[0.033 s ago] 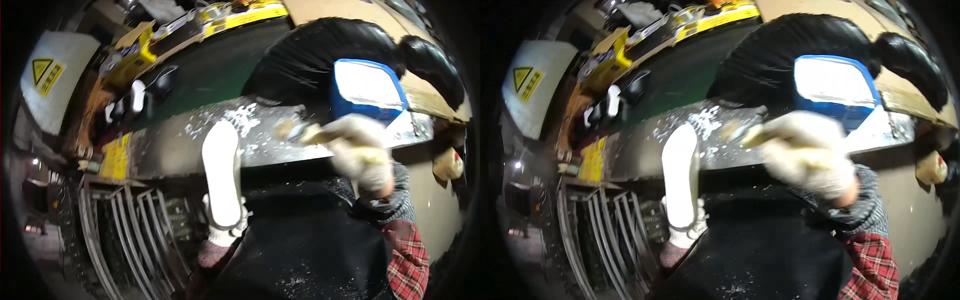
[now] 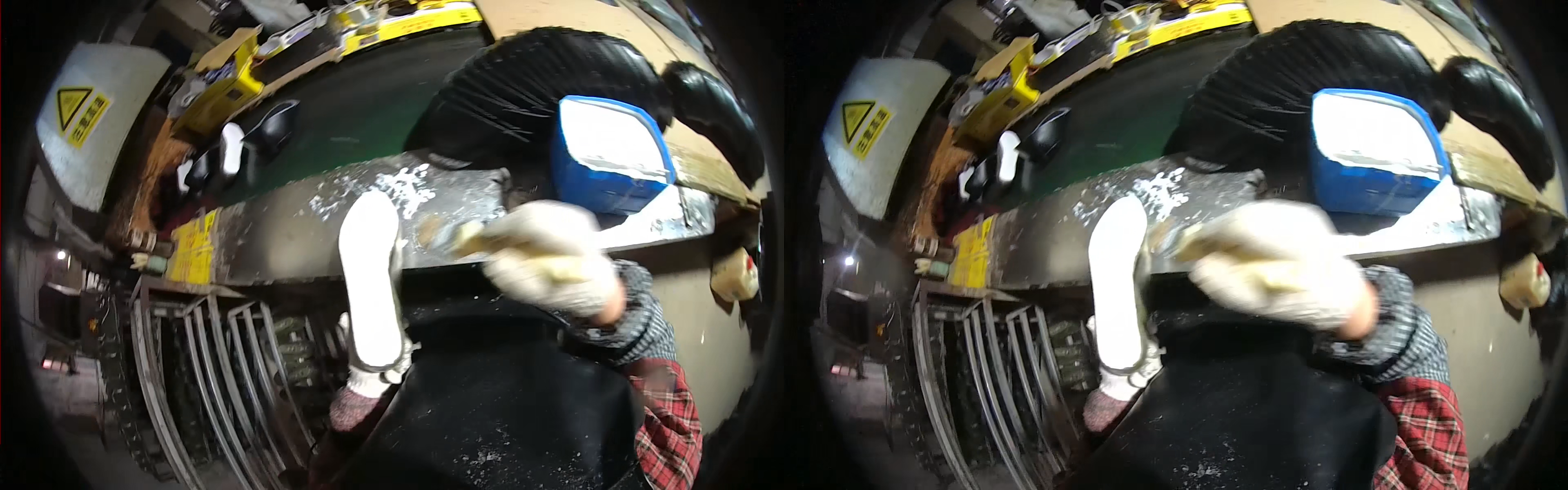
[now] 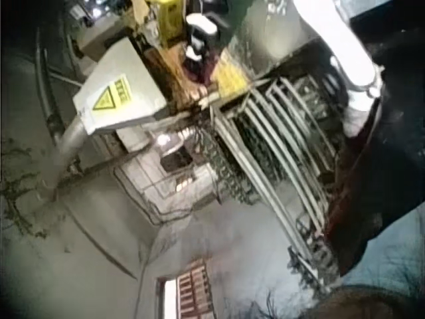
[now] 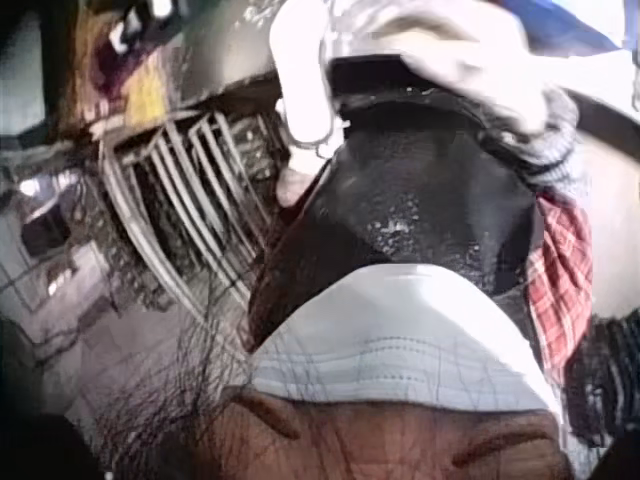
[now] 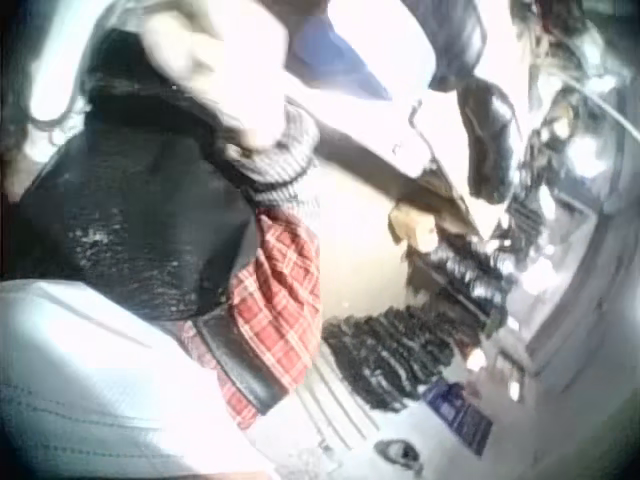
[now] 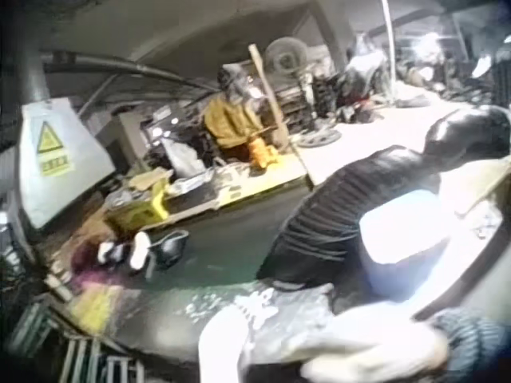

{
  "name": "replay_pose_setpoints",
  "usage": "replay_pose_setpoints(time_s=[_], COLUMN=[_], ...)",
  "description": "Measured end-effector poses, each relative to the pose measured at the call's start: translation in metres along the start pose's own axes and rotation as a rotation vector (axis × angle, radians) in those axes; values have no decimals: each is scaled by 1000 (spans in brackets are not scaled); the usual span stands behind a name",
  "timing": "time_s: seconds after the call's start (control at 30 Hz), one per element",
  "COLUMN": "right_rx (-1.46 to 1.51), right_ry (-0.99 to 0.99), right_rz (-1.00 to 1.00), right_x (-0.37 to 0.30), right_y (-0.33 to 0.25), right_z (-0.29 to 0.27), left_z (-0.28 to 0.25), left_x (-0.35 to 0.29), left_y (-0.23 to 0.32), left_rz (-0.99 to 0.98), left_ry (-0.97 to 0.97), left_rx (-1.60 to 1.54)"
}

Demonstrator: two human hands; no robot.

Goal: The recorder uses a brush to apply white adhesive to shoe soles and interior lining parts on an industrial workbench.

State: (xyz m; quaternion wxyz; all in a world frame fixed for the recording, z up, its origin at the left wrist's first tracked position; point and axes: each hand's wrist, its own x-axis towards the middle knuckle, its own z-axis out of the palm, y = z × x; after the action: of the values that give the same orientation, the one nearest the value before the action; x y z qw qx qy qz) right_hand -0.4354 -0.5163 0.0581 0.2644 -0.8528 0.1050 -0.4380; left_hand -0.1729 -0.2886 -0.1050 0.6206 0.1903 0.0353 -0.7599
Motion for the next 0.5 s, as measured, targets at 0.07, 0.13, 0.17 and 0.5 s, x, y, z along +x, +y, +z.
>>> replay_pose_setpoints(time_s=[0.07,0.13,0.17,0.5], right_rx=[54,467,551,385], right_ry=[-39,-108,-7,-109], right_rz=[-184,365,520,556], right_x=[20,41,47,57], right_y=[18,37,56,64], right_z=[67,104,114,95], left_z=[-23,5,-18,-62], left_x=[6,5,7,-4], left_y=[-5,-8,-5,7], left_rz=[89,181,115,-19], left_ry=[-93,160,-51,27], left_rx=[-88,-147,-158,-340])
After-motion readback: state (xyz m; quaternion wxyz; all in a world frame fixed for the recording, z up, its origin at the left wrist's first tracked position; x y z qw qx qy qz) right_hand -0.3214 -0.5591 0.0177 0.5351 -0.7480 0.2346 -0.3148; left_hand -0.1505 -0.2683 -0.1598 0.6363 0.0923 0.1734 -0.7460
